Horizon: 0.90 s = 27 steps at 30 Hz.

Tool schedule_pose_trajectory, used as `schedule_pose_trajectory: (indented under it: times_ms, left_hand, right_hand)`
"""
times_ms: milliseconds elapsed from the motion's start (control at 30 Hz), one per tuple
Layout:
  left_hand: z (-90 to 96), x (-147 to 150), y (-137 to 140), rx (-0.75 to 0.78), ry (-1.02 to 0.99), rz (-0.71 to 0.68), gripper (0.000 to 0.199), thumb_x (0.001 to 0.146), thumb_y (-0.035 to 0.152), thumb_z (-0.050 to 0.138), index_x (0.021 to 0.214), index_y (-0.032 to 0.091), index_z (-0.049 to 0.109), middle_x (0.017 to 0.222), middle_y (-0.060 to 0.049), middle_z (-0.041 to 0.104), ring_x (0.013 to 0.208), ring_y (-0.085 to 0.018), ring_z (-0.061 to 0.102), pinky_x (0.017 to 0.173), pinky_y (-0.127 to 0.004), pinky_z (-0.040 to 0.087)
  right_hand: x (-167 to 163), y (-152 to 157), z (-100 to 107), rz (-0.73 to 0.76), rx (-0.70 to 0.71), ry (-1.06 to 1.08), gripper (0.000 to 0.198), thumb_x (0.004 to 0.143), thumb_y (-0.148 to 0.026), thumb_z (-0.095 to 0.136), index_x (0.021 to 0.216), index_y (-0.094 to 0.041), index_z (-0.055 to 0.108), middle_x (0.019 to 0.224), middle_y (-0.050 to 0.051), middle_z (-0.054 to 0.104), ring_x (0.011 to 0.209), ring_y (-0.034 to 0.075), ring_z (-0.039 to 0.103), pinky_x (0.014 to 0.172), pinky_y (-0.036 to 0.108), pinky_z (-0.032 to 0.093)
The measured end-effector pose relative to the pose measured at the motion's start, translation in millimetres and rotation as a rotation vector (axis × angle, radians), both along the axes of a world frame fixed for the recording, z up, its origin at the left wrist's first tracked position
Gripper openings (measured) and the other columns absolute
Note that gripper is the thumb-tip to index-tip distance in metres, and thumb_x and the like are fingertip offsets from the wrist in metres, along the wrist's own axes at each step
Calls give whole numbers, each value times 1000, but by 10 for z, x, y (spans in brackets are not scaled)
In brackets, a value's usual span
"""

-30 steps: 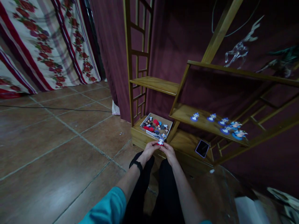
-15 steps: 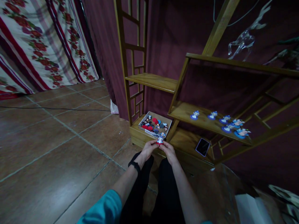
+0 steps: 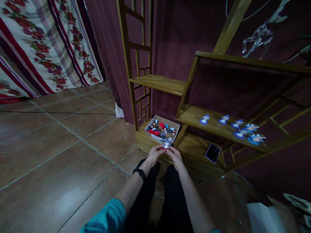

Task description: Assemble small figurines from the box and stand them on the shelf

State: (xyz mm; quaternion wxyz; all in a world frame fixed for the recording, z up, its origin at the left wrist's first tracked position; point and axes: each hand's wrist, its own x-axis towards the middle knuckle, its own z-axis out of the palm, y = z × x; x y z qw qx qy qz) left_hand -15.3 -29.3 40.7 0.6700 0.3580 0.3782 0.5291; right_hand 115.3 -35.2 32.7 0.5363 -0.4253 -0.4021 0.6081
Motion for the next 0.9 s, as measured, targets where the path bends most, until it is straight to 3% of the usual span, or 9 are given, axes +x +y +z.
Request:
schedule_pose_trajectory:
  times_ms: [267,900]
  left_hand:
    - [-36,-4,39,-8,7,-13,41,55,23,77,94,12,69,87,-8,70,78,-17,61,83,-32,41]
    - [10,-14,25,9,36,-40,36,56,23,76,90,12,71,88,-8,70,80,-18,60,84,-31,40]
  right_hand:
    - [-7,-2,-17,-58,-12,15,44,61,-35,73,101,-18,67,98,5,70,89,23,64,89,39,47]
    - [12,2,-27,-38,-13,14,42,60,-37,73,98,-18,67,103,6,68,93,23,63,88,38,48]
